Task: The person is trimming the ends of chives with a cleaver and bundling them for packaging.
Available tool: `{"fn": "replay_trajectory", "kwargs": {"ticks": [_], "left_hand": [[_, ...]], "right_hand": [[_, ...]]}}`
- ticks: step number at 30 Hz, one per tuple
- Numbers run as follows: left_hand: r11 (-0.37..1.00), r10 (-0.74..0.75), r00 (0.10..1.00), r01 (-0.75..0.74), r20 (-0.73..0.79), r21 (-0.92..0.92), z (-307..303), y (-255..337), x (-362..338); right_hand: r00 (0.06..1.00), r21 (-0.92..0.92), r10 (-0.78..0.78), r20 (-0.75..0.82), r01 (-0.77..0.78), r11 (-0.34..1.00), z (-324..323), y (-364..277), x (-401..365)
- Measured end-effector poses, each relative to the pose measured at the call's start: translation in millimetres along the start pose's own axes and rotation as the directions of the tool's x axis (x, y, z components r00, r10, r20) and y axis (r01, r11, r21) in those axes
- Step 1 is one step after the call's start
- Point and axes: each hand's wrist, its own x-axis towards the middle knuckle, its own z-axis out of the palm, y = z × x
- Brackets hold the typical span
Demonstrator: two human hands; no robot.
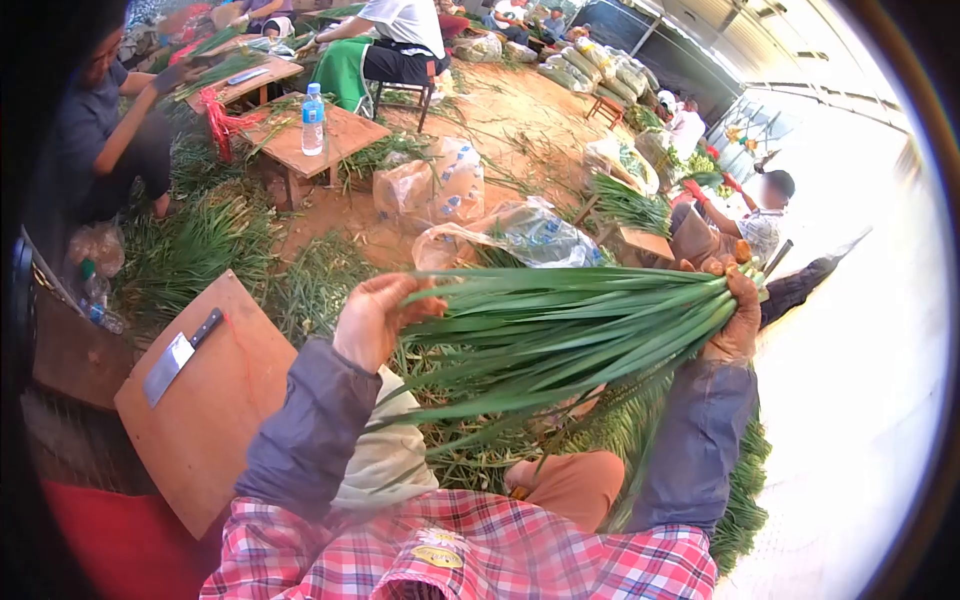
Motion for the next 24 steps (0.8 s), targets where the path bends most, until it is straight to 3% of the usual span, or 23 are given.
{"fn": "replay_trajectory", "kwargs": {"ticks": [2,4,5,6,7,8,9,10,11,14,15,18,19,22,24], "left_hand": [[0.973,0.111,0.994,-0.113,-0.021,-0.201,-26,-10,15],[0.958,0.180,0.970,-0.211,-0.165,-0.194,-67,-12,21],[0.983,0.175,0.954,-0.184,-0.242,-0.012,-75,-10,14],[0.984,0.127,0.947,-0.083,-0.296,0.155,-79,-9,10],[0.905,0.219,0.938,-0.092,-0.270,0.415,-83,-18,6],[0.757,0.307,0.926,-0.099,-0.218,0.645,-88,-29,0],[0.596,0.360,0.927,-0.141,-0.106,0.791,-93,-35,-3],[0.404,0.392,0.920,-0.186,0.014,0.896,-92,-37,-7],[0.477,0.345,0.938,-0.136,-0.043,0.869,-91,-39,-9],[0.442,0.515,0.857,-0.290,0.025,0.849,-72,-33,-14],[0.333,0.635,0.770,-0.335,0.053,0.882,-56,-28,-18],[0.402,0.644,0.756,-0.465,0.118,0.789,-13,-11,-34],[0.278,0.648,0.721,-0.526,0.247,0.804,-5,-8,-33],[0.165,0.344,0.888,-0.378,0.306,0.911,21,-20,-34],[0.158,0.242,0.908,-0.385,0.342,0.909,29,-40,-25]], "right_hand": [[0.998,-0.034,-0.013,-0.069,0.011,0.999,-17,1,2],[0.984,-0.099,-0.059,-0.170,0.042,0.994,-45,-11,6],[0.960,-0.104,-0.002,-0.281,-0.028,0.994,-59,-23,6],[0.940,-0.141,-0.069,-0.335,0.022,0.990,-74,-30,6],[0.915,-0.182,-0.139,-0.379,0.074,0.980,-87,-33,11],[0.885,-0.223,-0.208,-0.416,0.123,0.967,-97,-36,15],[0.857,-0.319,-0.304,-0.415,0.175,0.931,-107,-39,18],[0.861,-0.308,-0.298,-0.413,0.176,0.935,-114,-41,19],[0.864,-0.296,-0.293,-0.410,0.178,0.939,-120,-44,20],[0.846,-0.255,-0.296,-0.442,0.198,0.946,-124,-47,18],[0.846,-0.253,-0.290,-0.448,0.191,0.948,-122,-47,16],[0.860,-0.250,-0.272,-0.432,0.176,0.952,-124,-49,11],[0.853,-0.243,-0.278,-0.441,0.185,0.952,-124,-48,10],[0.847,-0.251,-0.293,-0.444,0.196,0.948,-118,-43,6],[0.857,-0.248,-0.285,-0.429,0.192,0.950,-113,-41,4]]}}
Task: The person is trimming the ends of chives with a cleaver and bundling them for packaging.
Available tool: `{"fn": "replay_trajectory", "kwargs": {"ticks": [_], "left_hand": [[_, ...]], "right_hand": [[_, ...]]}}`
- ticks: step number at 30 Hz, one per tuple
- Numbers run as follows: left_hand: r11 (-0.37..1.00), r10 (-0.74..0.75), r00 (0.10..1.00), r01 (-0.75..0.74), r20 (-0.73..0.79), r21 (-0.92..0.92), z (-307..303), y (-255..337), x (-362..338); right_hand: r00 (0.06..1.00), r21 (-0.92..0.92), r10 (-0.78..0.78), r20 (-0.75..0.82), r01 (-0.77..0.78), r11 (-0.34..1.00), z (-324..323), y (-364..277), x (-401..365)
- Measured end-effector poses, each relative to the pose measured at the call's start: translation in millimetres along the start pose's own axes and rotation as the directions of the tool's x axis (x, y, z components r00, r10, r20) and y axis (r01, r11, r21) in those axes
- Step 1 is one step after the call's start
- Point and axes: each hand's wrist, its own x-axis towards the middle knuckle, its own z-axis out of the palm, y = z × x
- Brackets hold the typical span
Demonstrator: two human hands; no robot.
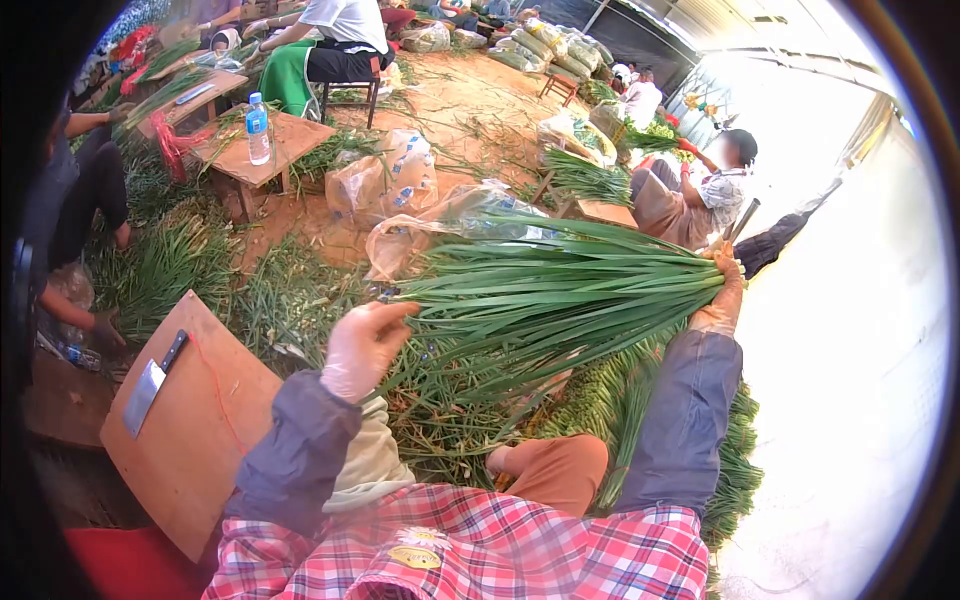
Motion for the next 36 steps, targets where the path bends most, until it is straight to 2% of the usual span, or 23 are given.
{"fn": "replay_trajectory", "kwargs": {"ticks": [1,4,5,8,9,13,16,20,23,27,28,29,30,31,32,34,36], "left_hand": [[0.993,0.016,0.999,-0.011,0.043,-0.119,9,-1,4],[0.989,0.008,0.986,0.016,0.164,-0.146,28,5,12],[0.995,0.007,0.980,0.012,0.198,-0.098,30,8,13],[0.970,0.049,0.983,-0.005,0.178,-0.242,50,4,15],[0.966,0.032,0.982,0.017,0.184,-0.259,55,3,16],[0.975,-0.078,0.981,0.112,0.176,-0.191,64,7,19],[0.969,-0.135,0.974,0.168,0.180,-0.180,69,7,21],[0.954,-0.079,0.984,0.122,0.161,-0.274,81,0,19],[0.992,-0.061,0.982,0.080,0.177,-0.100,79,7,18],[0.989,-0.117,0.972,0.132,0.206,-0.063,94,0,21],[0.921,-0.211,0.957,0.262,0.197,-0.290,96,1,22],[0.785,-0.302,0.930,0.367,0.209,-0.498,97,3,22],[0.595,-0.384,0.891,0.439,0.242,-0.673,96,6,23],[0.512,-0.418,0.861,0.487,0.290,-0.707,90,7,27],[0.407,-0.513,0.819,0.497,0.258,-0.767,94,1,27],[0.431,-0.603,0.747,0.602,0.282,-0.672,96,-33,28],[0.769,-0.481,0.871,0.364,-0.100,-0.526,93,-47,15]], "right_hand": [[1.000,0.003,0.013,0.015,-0.013,1.000,1,0,-2],[0.999,0.011,0.037,0.031,-0.037,0.999,8,-3,-11],[0.999,0.014,0.042,0.033,-0.043,0.999,10,-4,-13],[0.999,-0.013,0.030,0.026,-0.030,0.999,6,-1,-11],[0.997,0.009,0.072,0.027,-0.072,0.997,6,-2,-11],[0.995,0.077,0.085,0.043,-0.088,0.993,11,-2,-17],[0.998,0.062,0.050,0.049,-0.053,0.997,13,-3,-19],[0.996,0.058,0.073,0.051,-0.076,0.995,10,-6,-20],[0.998,0.060,0.052,0.031,-0.053,0.997,12,-6,-21],[0.997,0.037,0.078,0.002,-0.078,0.996,15,-9,-23],[0.996,0.036,0.087,0.006,-0.087,0.996,10,-10,-19],[0.992,0.037,0.113,0.061,-0.115,0.993,5,-12,-16],[0.993,0.026,0.106,0.053,-0.108,0.994,1,-10,-14],[0.994,0.016,0.099,0.046,-0.100,0.995,0,-9,-13],[0.995,0.005,0.094,0.038,-0.094,0.996,0,-7,-14],[0.997,0.001,0.076,0.014,-0.076,0.997,-1,-4,-11],[0.999,-0.017,0.032,-0.039,-0.033,0.999,-12,0,-3]]}}
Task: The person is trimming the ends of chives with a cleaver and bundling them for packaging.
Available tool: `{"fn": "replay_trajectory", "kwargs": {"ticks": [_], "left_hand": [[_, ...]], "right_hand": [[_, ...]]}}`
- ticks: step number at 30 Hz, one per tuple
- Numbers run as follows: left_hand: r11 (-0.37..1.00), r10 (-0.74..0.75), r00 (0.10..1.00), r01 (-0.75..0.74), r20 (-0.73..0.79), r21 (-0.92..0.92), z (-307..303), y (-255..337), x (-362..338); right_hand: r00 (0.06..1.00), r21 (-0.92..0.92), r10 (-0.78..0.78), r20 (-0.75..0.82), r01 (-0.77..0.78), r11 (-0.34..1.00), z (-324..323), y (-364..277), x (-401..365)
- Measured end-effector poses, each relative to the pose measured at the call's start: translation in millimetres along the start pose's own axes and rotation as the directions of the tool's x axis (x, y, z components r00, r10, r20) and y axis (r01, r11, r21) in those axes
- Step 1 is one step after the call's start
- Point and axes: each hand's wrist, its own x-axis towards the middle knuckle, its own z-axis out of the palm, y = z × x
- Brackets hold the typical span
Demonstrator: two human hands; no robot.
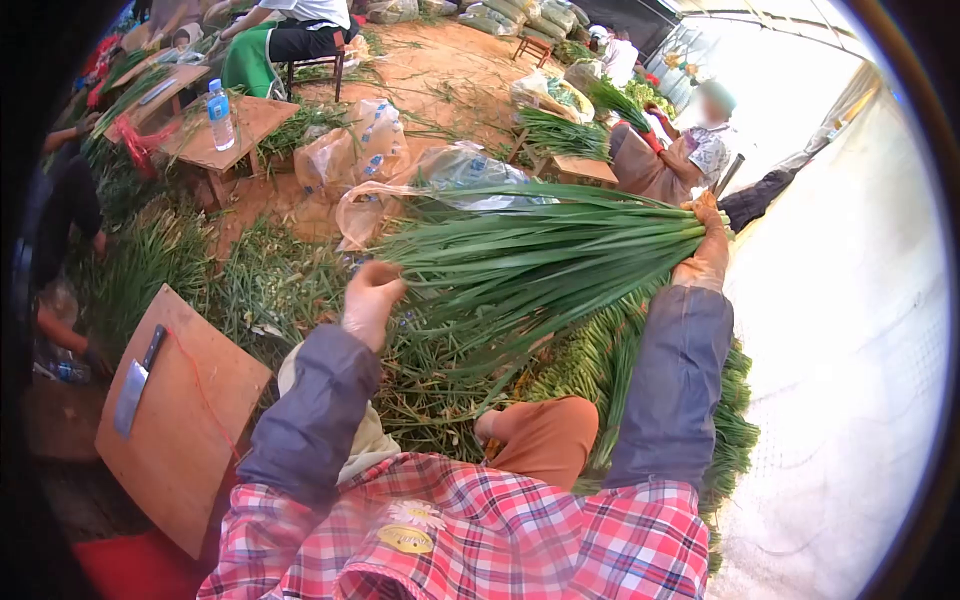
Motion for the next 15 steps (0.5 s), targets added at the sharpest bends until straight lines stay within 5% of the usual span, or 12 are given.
{"fn": "replay_trajectory", "kwargs": {"ticks": [3,4,6,8,9,12,15], "left_hand": [[0.759,0.587,0.805,-0.511,-0.084,0.402,-35,7,1],[0.714,0.609,0.788,-0.494,-0.091,0.496,-43,14,-10],[0.962,0.247,0.959,-0.261,0.141,0.085,-35,23,-35],[0.841,0.358,0.846,-0.477,0.396,0.258,-16,52,-54],[0.864,0.276,0.842,-0.429,0.462,0.264,-4,50,-58],[0.914,0.226,0.868,-0.346,0.442,0.211,21,30,-56],[0.997,-0.054,0.869,0.023,0.491,0.068,23,48,-55]], "right_hand": [[0.999,-0.003,-0.004,-0.046,0.004,1.000,-1,1,-2],[0.999,-0.002,-0.001,-0.044,0.001,1.000,-2,2,0],[0.999,0.001,0.003,-0.038,-0.003,1.000,-5,7,3],[0.999,0.022,0.029,-0.029,-0.028,0.999,-2,12,0],[0.999,0.035,0.038,-0.021,-0.038,0.999,2,15,-1],[0.999,0.070,0.045,0.003,-0.045,0.997,12,16,-8],[0.997,0.061,0.073,0.018,-0.074,0.995,15,15,-10]]}}
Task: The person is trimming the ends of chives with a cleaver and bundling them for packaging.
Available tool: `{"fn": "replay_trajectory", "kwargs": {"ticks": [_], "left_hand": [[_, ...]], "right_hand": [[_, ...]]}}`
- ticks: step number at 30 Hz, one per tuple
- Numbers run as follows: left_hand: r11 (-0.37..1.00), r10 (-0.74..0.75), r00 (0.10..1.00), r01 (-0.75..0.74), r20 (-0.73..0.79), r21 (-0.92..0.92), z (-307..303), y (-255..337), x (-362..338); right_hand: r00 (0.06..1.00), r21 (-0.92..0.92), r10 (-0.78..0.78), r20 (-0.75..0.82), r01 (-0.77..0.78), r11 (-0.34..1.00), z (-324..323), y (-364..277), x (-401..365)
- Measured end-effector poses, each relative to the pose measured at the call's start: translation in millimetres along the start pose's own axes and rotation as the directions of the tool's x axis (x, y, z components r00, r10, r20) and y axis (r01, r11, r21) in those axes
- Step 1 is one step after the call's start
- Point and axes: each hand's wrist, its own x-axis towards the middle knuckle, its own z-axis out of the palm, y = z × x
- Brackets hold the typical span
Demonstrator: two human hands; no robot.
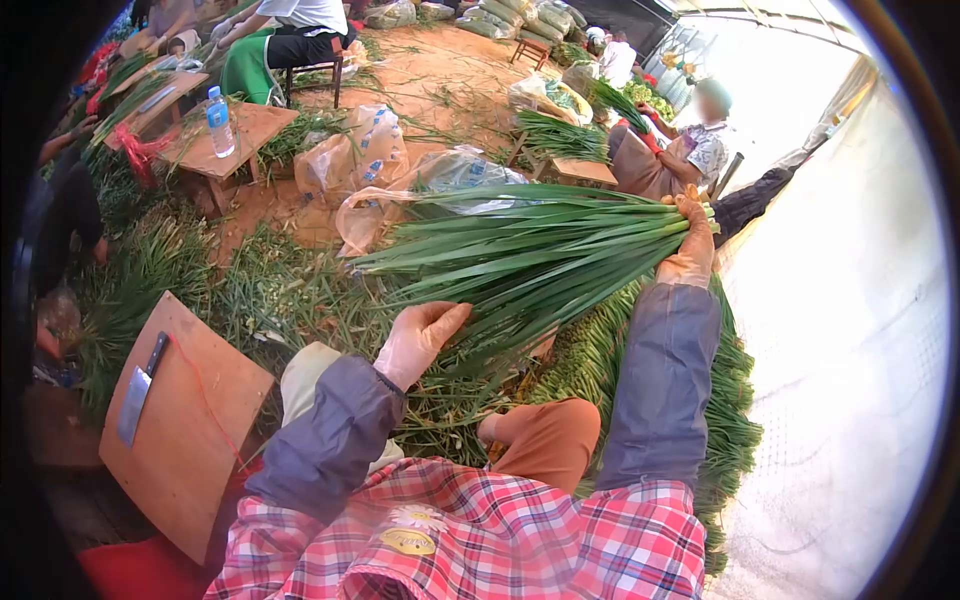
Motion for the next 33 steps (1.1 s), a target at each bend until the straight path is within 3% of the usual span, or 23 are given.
{"fn": "replay_trajectory", "kwargs": {"ticks": [4,7,10,13,16,19,22,28,31,33], "left_hand": [[0.979,-0.161,0.982,0.171,0.095,-0.112,7,-17,16],[0.971,-0.085,0.985,0.116,0.151,-0.210,10,-27,20],[0.953,-0.087,0.965,0.152,0.247,-0.260,6,-21,12],[0.786,-0.230,0.926,0.358,0.298,-0.504,4,1,2],[0.705,-0.248,0.850,0.487,0.464,-0.515,1,-10,8],[0.646,-0.158,0.802,0.525,0.576,-0.554,0,-11,5],[0.589,-0.076,0.759,0.557,0.646,-0.585,-2,-19,5],[0.567,-0.143,0.758,0.590,0.637,-0.575,-4,-17,0],[0.553,-0.185,0.805,0.559,0.564,-0.618,-7,-16,-3],[0.634,-0.146,0.851,0.472,0.504,-0.612,-6,-29,-2]], "right_hand": [[0.998,0.029,0.068,0.014,-0.068,0.997,16,0,-13],[0.999,-0.011,0.048,-0.014,-0.048,0.999,16,3,-12],[0.999,0.011,0.049,0.018,-0.049,0.999,18,5,-16],[0.998,-0.010,0.060,0.001,-0.060,0.998,19,6,-17],[0.999,-0.011,0.043,0.015,-0.043,0.999,20,7,-18],[0.994,0.001,0.094,0.063,-0.095,0.996,16,7,-14],[0.999,-0.031,0.009,0.039,-0.008,0.999,18,13,-14],[0.999,-0.044,-0.007,0.043,0.009,0.999,17,15,-16],[0.999,-0.054,0.020,0.048,-0.017,0.998,15,13,-14],[0.997,-0.059,0.066,0.035,-0.064,0.996,10,13,-10]]}}
